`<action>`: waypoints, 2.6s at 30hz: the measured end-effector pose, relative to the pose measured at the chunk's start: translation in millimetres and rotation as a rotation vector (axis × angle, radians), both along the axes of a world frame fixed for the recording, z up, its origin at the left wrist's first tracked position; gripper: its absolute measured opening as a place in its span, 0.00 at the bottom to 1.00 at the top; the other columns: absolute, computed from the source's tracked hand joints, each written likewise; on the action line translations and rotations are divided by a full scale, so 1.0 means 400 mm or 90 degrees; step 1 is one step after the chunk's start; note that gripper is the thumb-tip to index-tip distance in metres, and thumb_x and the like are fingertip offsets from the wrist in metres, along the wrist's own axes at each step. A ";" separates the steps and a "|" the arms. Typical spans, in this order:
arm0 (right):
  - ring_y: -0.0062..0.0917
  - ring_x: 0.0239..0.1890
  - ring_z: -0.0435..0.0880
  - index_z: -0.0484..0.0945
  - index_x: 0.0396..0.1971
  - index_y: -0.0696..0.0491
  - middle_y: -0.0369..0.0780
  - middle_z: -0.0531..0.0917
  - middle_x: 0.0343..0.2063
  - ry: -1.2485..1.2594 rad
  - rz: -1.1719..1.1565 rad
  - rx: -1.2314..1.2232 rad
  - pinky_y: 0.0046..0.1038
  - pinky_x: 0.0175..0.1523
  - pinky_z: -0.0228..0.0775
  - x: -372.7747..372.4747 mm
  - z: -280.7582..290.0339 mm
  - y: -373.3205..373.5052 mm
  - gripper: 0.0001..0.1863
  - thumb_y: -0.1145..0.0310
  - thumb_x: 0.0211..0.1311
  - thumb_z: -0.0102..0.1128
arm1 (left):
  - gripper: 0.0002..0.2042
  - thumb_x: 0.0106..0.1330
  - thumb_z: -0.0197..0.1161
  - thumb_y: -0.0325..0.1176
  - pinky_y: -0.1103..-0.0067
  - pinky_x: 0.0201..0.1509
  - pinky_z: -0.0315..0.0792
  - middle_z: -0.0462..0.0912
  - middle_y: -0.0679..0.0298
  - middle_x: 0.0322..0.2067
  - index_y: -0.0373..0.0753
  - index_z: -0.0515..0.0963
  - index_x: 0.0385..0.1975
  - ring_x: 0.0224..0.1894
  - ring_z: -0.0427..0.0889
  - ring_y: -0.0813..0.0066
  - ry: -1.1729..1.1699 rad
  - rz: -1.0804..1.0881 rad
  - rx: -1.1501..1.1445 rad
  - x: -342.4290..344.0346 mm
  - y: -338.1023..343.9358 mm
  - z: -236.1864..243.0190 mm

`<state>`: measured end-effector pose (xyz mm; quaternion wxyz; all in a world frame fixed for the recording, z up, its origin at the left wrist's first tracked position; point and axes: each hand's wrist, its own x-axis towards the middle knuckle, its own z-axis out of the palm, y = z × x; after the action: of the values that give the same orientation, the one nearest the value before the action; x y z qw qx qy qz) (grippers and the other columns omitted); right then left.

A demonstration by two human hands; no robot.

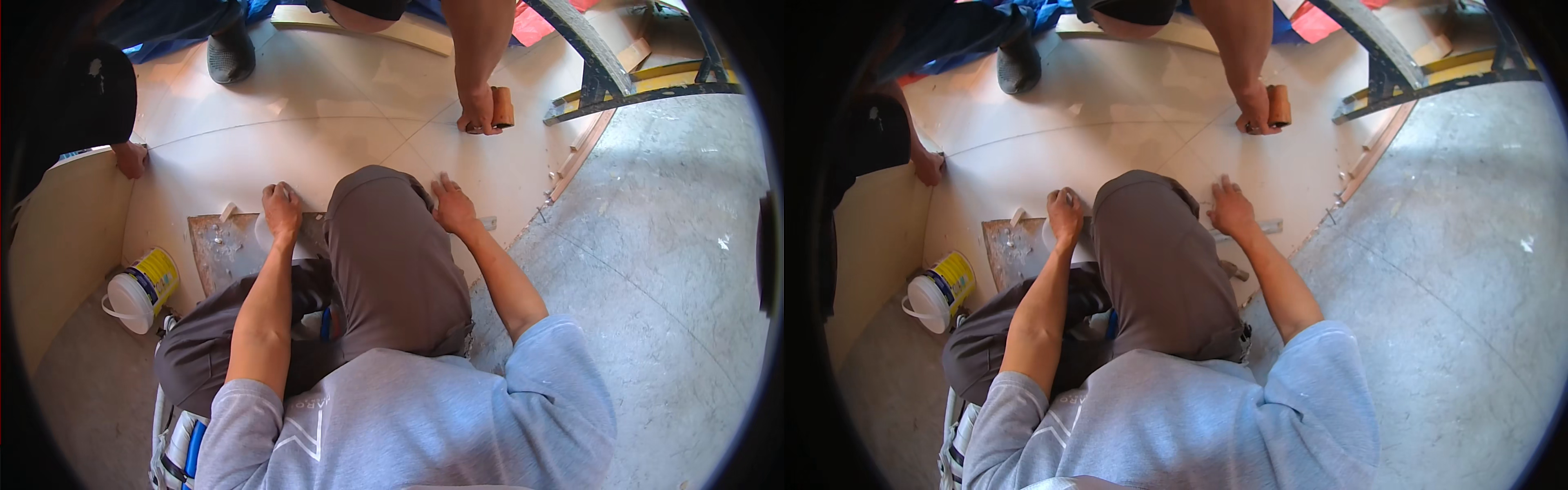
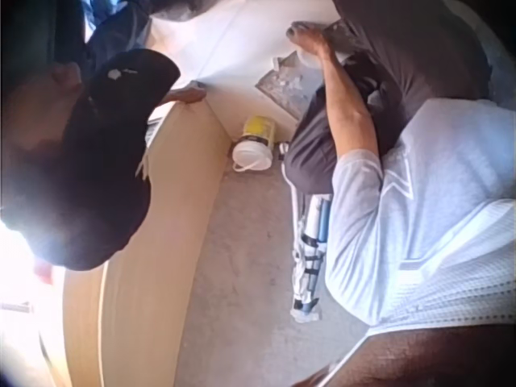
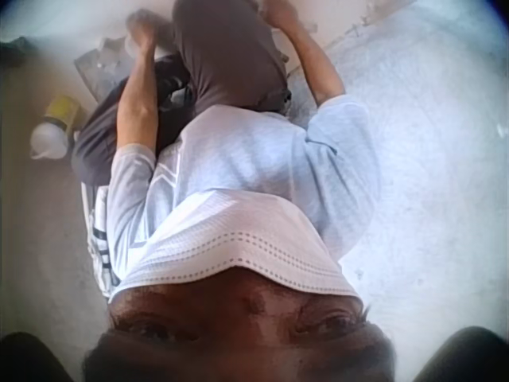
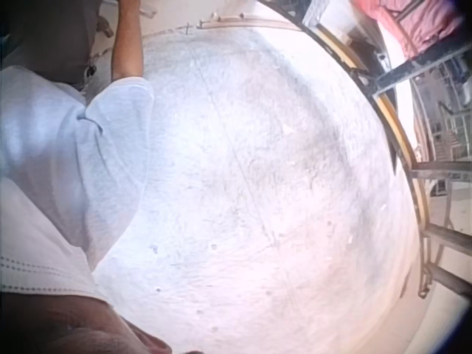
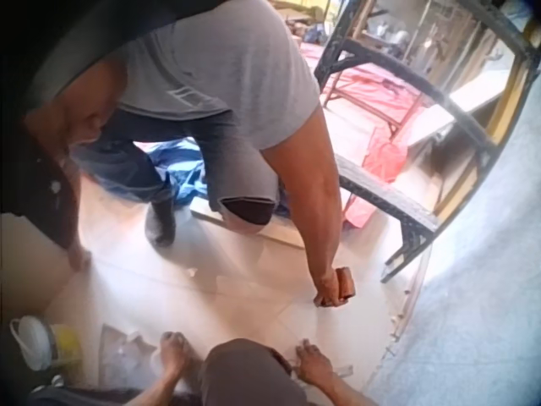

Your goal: The person marks and measures a piece of wood on a floor under a cabinet using a square and a pencil, while another person helps hold the material.

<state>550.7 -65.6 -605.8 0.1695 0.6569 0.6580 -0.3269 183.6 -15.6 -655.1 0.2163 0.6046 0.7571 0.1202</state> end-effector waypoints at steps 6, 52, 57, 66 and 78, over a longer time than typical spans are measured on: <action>0.44 0.66 0.61 0.60 0.63 0.55 0.49 0.54 0.67 -0.005 0.003 -0.009 0.35 0.65 0.60 -0.001 -0.001 0.002 0.38 0.59 0.54 0.64 | 0.10 0.60 0.57 0.32 0.65 0.52 0.69 0.75 0.50 0.44 0.35 0.76 0.39 0.49 0.73 0.51 0.015 0.007 -0.006 0.006 0.003 0.008; 0.43 0.65 0.62 0.62 0.62 0.52 0.47 0.57 0.67 0.022 -0.008 0.063 0.36 0.63 0.65 0.015 -0.034 -0.018 0.37 0.70 0.48 0.63 | 0.11 0.60 0.61 0.31 0.67 0.60 0.64 0.76 0.62 0.50 0.41 0.79 0.42 0.56 0.72 0.64 0.160 -0.375 0.201 -0.076 0.391 0.018; 0.44 0.64 0.63 0.63 0.62 0.53 0.48 0.57 0.66 0.031 -0.009 0.072 0.37 0.62 0.65 0.014 -0.025 -0.019 0.35 0.69 0.50 0.62 | 0.11 0.61 0.57 0.31 0.62 0.68 0.57 0.76 0.61 0.50 0.42 0.78 0.43 0.59 0.70 0.66 0.165 -0.415 0.132 -0.056 0.420 0.015; 0.44 0.64 0.63 0.64 0.61 0.53 0.49 0.58 0.66 0.030 -0.020 0.067 0.37 0.63 0.64 0.007 -0.028 -0.018 0.35 0.68 0.49 0.63 | 0.14 0.61 0.60 0.33 0.57 0.68 0.56 0.75 0.61 0.51 0.43 0.76 0.47 0.58 0.71 0.66 0.171 -0.404 0.092 -0.044 0.421 0.033; 0.45 0.63 0.64 0.64 0.61 0.54 0.49 0.58 0.66 0.038 -0.018 0.077 0.37 0.62 0.65 0.005 -0.030 -0.016 0.36 0.66 0.49 0.64 | 0.08 0.56 0.61 0.31 0.69 0.53 0.66 0.76 0.64 0.40 0.42 0.80 0.36 0.48 0.73 0.65 0.161 -0.275 0.161 -0.143 0.330 0.019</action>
<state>552.8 -72.1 -617.8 0.1053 0.6651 0.6718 -0.3086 126.4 116.3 -647.5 0.0633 0.7843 0.6109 0.0881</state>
